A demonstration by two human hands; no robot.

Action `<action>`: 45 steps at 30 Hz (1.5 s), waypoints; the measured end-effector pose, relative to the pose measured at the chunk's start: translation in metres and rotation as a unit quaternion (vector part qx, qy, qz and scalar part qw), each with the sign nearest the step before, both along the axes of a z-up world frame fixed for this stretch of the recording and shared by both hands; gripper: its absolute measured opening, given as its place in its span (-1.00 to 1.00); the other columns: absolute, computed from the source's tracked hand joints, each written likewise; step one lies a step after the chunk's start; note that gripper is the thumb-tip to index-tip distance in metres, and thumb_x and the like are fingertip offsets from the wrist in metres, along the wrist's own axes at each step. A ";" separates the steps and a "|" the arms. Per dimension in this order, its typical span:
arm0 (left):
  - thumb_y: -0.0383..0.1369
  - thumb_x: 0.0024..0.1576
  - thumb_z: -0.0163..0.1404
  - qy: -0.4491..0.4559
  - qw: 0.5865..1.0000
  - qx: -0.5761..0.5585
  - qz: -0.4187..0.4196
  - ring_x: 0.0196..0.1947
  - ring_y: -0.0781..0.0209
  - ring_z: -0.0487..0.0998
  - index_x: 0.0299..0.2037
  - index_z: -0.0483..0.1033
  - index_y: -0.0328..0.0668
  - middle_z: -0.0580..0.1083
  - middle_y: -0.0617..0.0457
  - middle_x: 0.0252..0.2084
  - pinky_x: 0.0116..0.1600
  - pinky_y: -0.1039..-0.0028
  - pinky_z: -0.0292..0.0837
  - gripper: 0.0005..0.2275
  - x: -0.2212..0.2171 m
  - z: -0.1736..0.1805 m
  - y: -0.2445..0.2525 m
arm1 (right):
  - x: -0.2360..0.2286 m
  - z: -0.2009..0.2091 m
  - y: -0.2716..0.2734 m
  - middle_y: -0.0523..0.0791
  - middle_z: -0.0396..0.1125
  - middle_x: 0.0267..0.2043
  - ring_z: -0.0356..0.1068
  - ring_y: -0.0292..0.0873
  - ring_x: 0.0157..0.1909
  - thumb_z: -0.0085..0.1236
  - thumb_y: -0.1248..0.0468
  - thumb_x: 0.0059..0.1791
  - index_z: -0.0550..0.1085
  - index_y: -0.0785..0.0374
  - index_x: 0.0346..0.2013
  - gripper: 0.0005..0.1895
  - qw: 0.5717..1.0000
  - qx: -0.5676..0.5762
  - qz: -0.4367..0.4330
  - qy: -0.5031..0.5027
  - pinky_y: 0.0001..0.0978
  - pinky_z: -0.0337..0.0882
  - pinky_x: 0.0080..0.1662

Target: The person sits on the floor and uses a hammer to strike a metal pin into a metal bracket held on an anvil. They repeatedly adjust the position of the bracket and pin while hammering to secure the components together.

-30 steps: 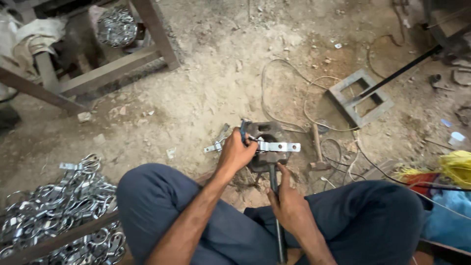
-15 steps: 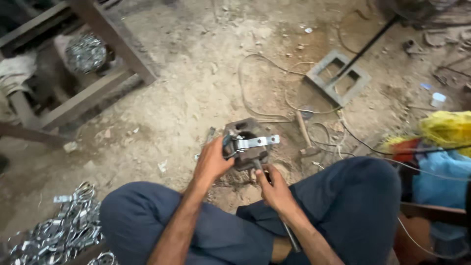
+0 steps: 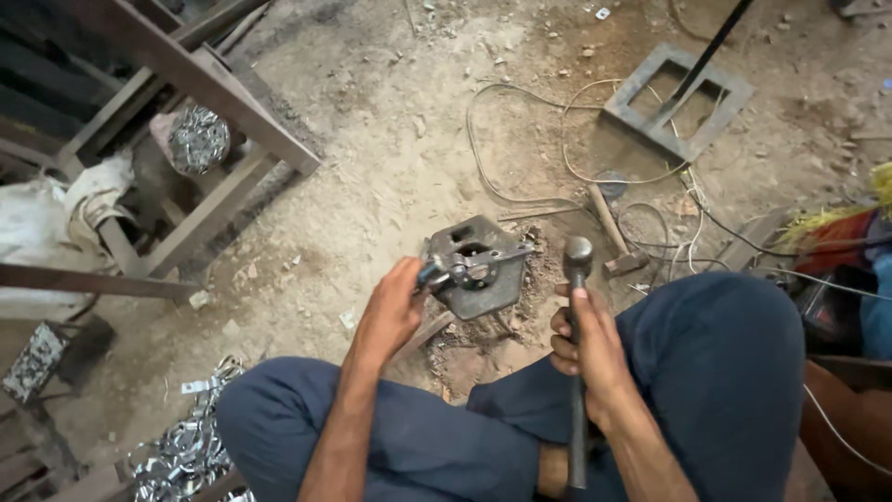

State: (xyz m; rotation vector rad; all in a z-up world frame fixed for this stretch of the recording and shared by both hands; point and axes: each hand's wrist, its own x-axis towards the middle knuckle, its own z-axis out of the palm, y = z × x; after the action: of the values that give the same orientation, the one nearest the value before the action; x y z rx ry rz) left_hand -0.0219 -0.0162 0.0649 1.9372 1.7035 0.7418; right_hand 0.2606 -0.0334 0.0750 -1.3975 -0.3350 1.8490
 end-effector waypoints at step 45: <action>-0.36 -0.09 0.28 -0.033 0.993 0.109 -0.042 0.04 -0.15 0.41 0.05 0.53 -0.22 0.46 -0.12 0.04 0.13 0.08 0.22 -0.54 0.093 0.001 0.045 | 0.011 0.059 0.080 -0.30 0.09 -0.63 0.09 -0.42 -0.70 0.25 0.15 0.03 0.32 0.20 -0.34 -0.72 0.920 0.287 0.165 -0.211 -0.52 0.15 -0.64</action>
State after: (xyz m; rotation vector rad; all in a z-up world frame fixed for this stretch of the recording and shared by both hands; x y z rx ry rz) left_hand 0.0706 0.0289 0.0663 2.0889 1.5465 0.9828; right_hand 0.2711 0.0470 0.1339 -1.3490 -1.2906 1.4885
